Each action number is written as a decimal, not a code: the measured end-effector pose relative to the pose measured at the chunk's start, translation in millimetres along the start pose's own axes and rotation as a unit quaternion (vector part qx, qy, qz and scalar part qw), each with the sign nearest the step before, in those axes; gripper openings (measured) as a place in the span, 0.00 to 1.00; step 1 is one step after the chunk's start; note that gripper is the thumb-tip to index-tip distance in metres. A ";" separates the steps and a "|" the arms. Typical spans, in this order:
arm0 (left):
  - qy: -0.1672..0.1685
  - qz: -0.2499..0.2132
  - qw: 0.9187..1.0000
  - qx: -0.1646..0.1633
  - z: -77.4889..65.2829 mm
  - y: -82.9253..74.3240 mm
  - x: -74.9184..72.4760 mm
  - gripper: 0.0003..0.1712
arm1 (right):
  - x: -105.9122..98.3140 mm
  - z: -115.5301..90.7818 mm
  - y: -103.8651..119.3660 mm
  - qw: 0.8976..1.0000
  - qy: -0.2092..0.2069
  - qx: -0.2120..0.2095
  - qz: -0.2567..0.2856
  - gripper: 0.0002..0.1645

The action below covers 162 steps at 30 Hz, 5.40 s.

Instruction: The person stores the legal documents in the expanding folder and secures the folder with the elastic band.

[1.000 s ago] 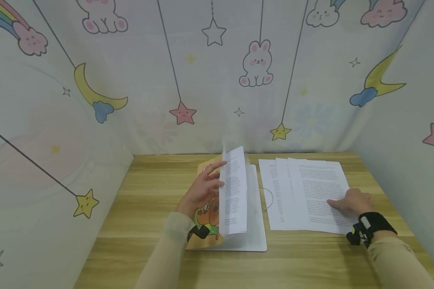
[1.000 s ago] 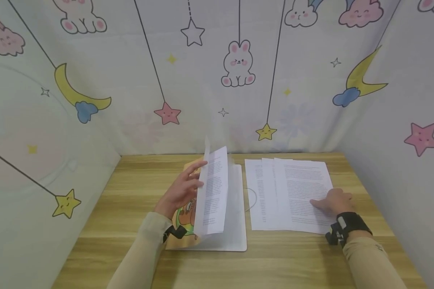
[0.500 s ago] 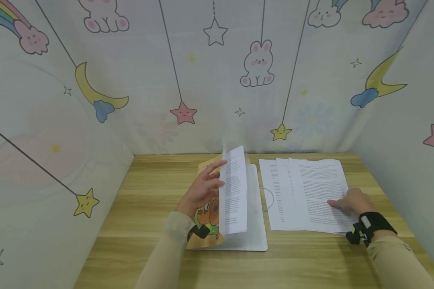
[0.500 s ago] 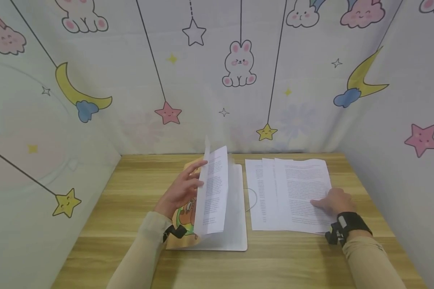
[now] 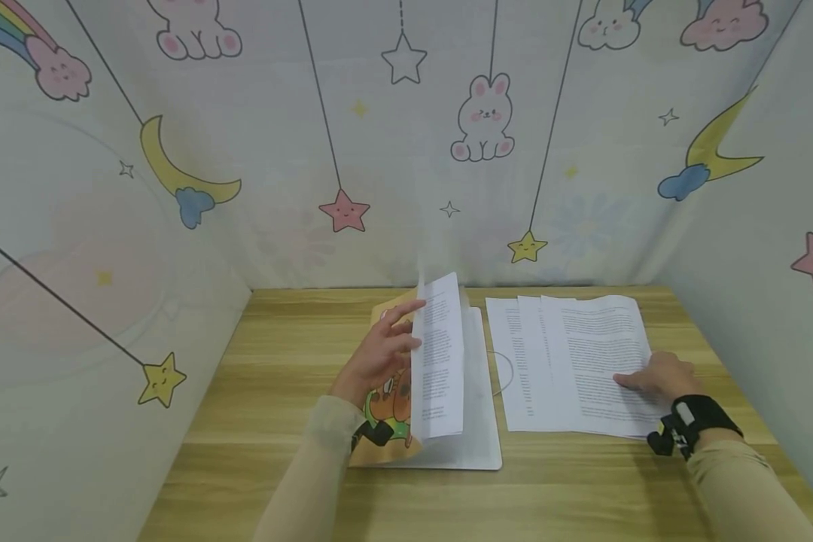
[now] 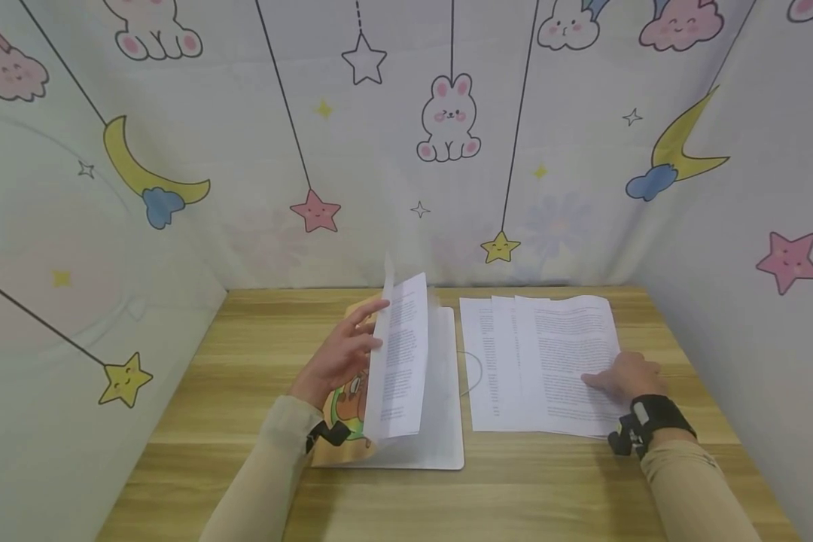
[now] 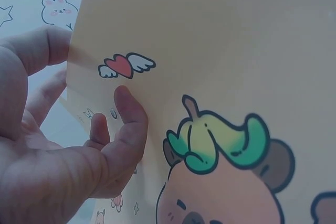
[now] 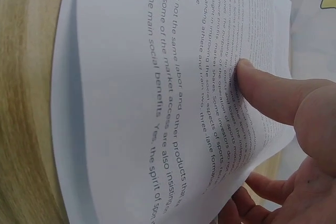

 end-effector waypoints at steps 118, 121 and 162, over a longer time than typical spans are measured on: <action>0.005 -0.012 1.000 0.005 1.2 -3.0 -0.2 0.39 | -13.6 -13.9 -20.8 0.954 -0.037 -0.074 0.288 0.37; 0.005 -0.008 1.000 0.005 0.9 -3.6 0.2 0.39 | -12.9 -20.2 -12.2 0.952 -0.034 -0.085 0.292 0.38; 0.004 -0.018 1.000 0.011 2.1 -2.4 -0.4 0.40 | -25.7 -85.7 78.1 0.927 0.016 -0.181 0.330 0.37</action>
Point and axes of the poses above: each hand's wrist, its own z-axis towards the middle knuckle, its own x-axis out of the palm, y = z × x, the point moved 9 cm from there along z, towards the middle knuckle, and after that the axes turned 12 degrees about x, right-handed, at the moved point
